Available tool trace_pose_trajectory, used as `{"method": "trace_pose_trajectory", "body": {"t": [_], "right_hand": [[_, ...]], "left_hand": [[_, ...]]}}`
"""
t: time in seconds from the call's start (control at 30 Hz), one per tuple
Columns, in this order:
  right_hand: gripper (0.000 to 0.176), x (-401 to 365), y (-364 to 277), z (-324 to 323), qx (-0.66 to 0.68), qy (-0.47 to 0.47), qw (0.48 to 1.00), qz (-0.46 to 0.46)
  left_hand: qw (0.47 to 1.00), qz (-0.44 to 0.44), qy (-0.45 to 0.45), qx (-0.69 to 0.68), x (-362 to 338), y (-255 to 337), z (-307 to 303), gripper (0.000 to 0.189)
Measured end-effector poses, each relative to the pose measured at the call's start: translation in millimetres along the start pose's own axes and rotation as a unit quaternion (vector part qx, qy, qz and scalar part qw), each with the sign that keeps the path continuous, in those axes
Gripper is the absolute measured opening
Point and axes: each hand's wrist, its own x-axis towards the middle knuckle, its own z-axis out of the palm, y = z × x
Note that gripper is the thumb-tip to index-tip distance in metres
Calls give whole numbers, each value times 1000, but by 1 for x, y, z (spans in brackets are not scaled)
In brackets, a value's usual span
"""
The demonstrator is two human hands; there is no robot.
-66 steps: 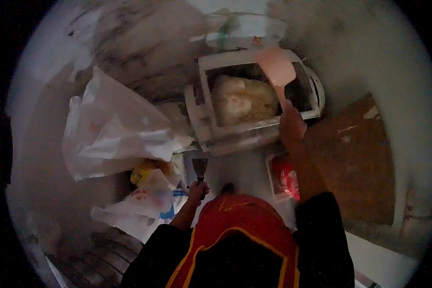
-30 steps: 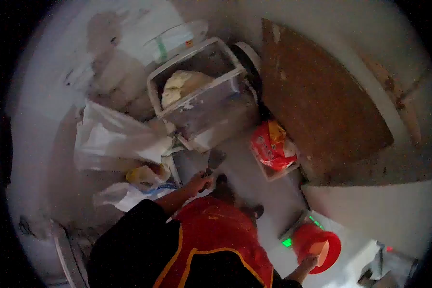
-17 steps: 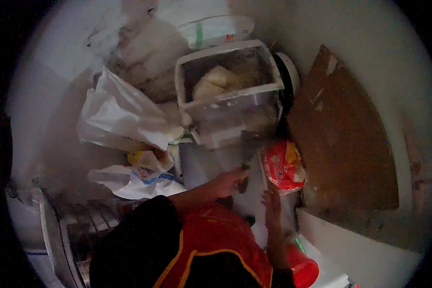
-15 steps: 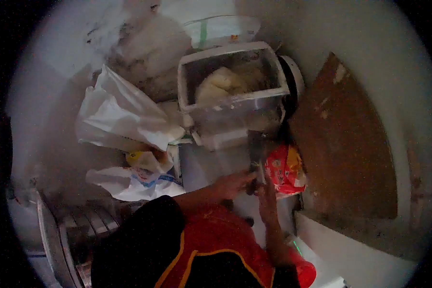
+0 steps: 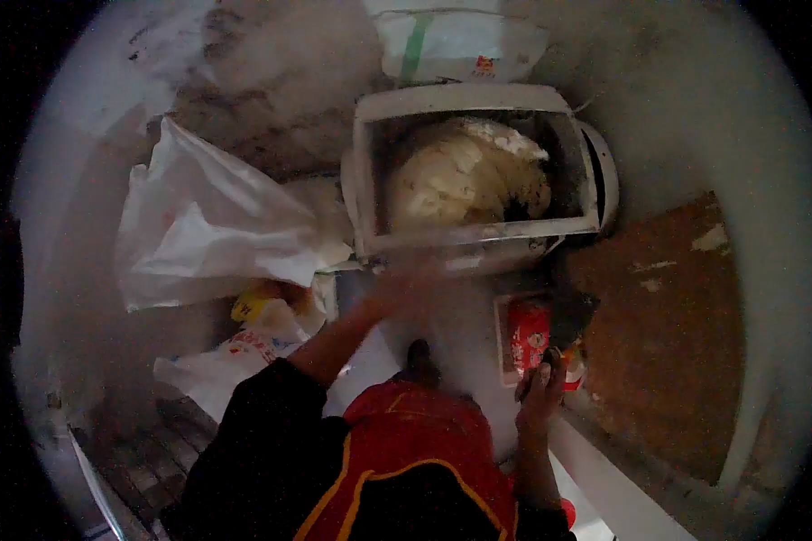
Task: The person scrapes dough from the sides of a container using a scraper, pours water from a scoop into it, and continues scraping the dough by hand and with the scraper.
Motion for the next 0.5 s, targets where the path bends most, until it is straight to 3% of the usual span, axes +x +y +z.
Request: {"method": "trace_pose_trajectory", "body": {"t": [0.07, 0.1, 0.17, 0.3, 0.37, 0.43, 0.5], "right_hand": [[18, 9, 0, -3, -24, 30, 999, 0], [20, 14, 4, -10, -39, 8, 999, -6], [29, 33, 14, -25, -68, -38, 997, -14], [26, 72, -34, -7, -126, -70, 988, -48], [25, 105, -47, -4, -185, -104, 974, -78], [24, 133, -57, 10, -288, -102, 924, -229], [24, 159, -64, 18, -281, -130, 923, -229]], "left_hand": [[999, 7, 52, 8, 11, -15, -30, 41], [991, -69, 68, -87, 11, -3, -50, 40], [986, -36, 164, 1, 13, -30, -54, 41], [941, -4, 314, 129, 11, -56, -47, 42], [928, -39, 353, 116, 11, -66, -34, 41], [921, -74, 369, 104, 5, -82, -18, 39], [923, -106, 359, 93, 0, -100, -7, 36]]}}
